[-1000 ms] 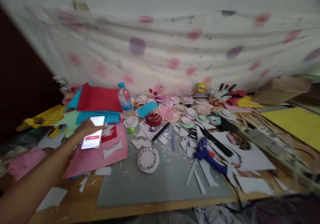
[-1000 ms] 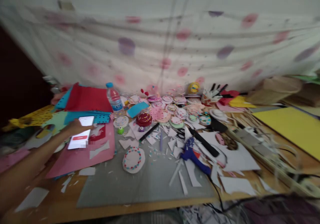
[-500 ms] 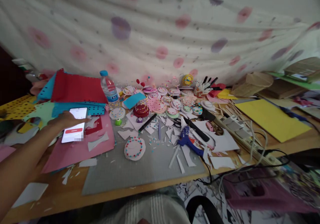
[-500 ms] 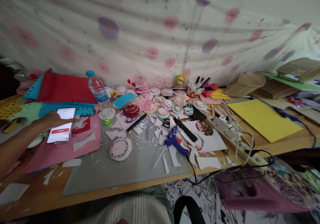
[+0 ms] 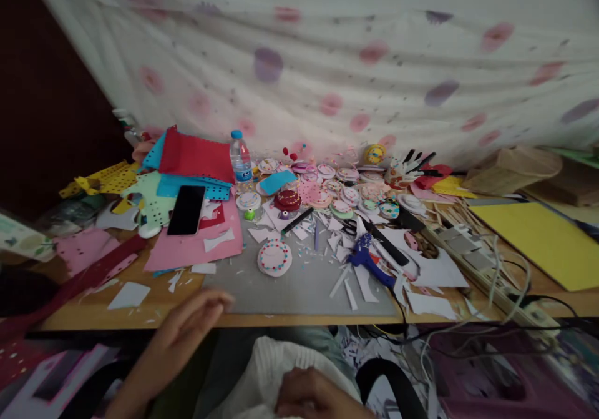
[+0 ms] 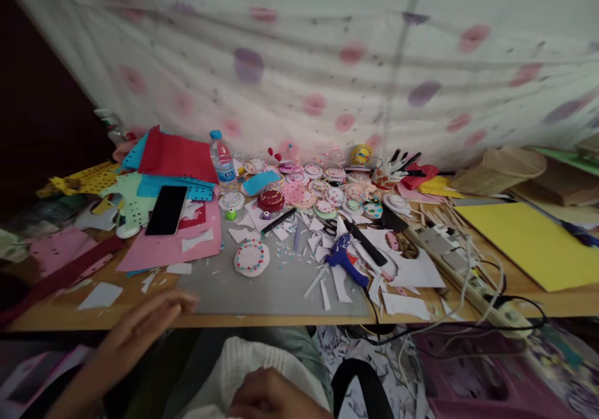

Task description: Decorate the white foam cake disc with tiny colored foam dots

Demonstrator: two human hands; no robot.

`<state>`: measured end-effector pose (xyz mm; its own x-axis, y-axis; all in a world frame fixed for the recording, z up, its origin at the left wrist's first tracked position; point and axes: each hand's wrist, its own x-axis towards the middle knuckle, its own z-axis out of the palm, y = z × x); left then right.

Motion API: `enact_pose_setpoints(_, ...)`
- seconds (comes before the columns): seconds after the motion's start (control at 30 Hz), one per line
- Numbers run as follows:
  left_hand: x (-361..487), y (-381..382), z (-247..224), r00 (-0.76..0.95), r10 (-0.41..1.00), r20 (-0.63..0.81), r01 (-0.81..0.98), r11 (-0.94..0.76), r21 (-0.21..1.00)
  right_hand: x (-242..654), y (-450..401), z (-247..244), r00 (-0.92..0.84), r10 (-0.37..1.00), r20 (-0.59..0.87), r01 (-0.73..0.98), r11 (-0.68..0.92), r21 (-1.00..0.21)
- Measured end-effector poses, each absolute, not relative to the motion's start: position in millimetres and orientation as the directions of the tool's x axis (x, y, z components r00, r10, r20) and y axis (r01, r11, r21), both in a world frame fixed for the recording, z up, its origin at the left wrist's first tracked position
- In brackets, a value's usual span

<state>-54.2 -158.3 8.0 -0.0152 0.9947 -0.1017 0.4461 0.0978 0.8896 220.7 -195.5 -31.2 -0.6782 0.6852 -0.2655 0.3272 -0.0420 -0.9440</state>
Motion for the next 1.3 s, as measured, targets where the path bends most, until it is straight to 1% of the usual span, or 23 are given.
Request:
enact_pose_setpoints(0.03, -48.4, -170.2, -2.1, -0.004, 0.986, -0.169, 0.406, 0.156, 0.900, 229.4, -190.6, -33.7, -0.650, 0.717, -0.253, 0.305, -0.059, -0.950)
enact_pose_setpoints(0.07, -44.0, -178.5, -12.1, -0.032, 0.978, -0.205, 0.367, 0.203, 0.908, 238.0, -186.2, -34.4, -0.602, 0.761, -0.243, 0.295, -0.071, -0.953)
enact_pose_setpoints(0.13, -38.9, -185.1, -28.8, -0.087, 0.962, -0.260, 0.306, 0.274, 0.912, 252.8, -176.0, -31.8, -0.476, 0.850, -0.224, 0.298, -0.084, -0.951)
enact_pose_setpoints(0.2, -37.5, -179.7, -38.2, -0.138, 0.947, -0.291, 0.262, 0.318, 0.911, 260.8, -160.5, -27.2, -0.333, 0.925, -0.183, 0.267, -0.094, -0.959)
enact_pose_setpoints(0.3, -37.3, -151.6, -36.1, -0.182, 0.923, -0.339, 0.192, 0.371, 0.908, 256.3, -124.4, -22.0, -0.157, 0.976, -0.149, 0.259, -0.105, -0.960)
enact_pose_setpoints(0.37, -35.7, -123.0, -28.2, -0.195, 0.908, -0.371, 0.156, 0.402, 0.902, 243.2, -95.6, -20.1, -0.106, 0.987, -0.125, 0.296, -0.089, -0.951)
enact_pose_setpoints(0.43, -32.0, -91.7, -20.8, -0.198, 0.907, -0.371, 0.146, 0.402, 0.904, 225.9, -68.4, -19.3, -0.095, 0.992, -0.084, 0.348, -0.046, -0.936)
enact_pose_setpoints(0.5, -26.8, -63.6, -17.6, -0.161, 0.914, -0.371, 0.155, 0.395, 0.905, 208.8, -46.5, -20.3, -0.108, 0.992, -0.059, 0.393, -0.011, -0.920)
enact_pose_setpoints(0.57, -21.7, -43.2, -19.5, -0.102, 0.917, -0.386, 0.174, 0.398, 0.901, 195.9, -32.0, -24.1, -0.122, 0.990, -0.069, 0.412, -0.013, -0.911)
enact_pose_setpoints(0.63, -17.7, -31.5, -24.5, -0.042, 0.911, -0.411, 0.199, 0.410, 0.890, 188.8, -24.4, -30.2, -0.123, 0.986, -0.108, 0.415, -0.048, -0.909)
enact_pose_setpoints(0.73, -15.4, -25.8, -32.4, 0.027, 0.892, -0.450, 0.216, 0.435, 0.874, 187.1, -21.5, -40.0, -0.110, 0.979, -0.169, 0.413, -0.109, -0.904)
enact_pose_setpoints(0.87, -16.8, -25.5, -37.4, 0.072, 0.878, -0.474, 0.213, 0.450, 0.867, 189.6, -20.8, -48.7, -0.130, 0.966, -0.222, 0.396, -0.154, -0.905)
enact_pose_setpoints(1.0, -17.0, -25.0, -37.9, 0.078, 0.862, -0.500, 0.231, 0.472, 0.851, 188.9, -17.2, -54.1, -0.138, 0.965, -0.224, 0.387, -0.156, -0.909)
enact_pose_setpoints(1.1, -15.3, -25.5, -38.0, 0.090, 0.853, -0.515, 0.206, 0.490, 0.847, 186.8, -14.0, -56.3, -0.154, 0.962, -0.224, 0.368, -0.155, -0.917)
enact_pose_setpoints(1.3, -12.4, -28.1, -35.4, 0.109, 0.865, -0.489, 0.192, 0.465, 0.865, 182.1, -11.3, -51.2, -0.154, 0.963, -0.219, 0.327, -0.159, -0.932)
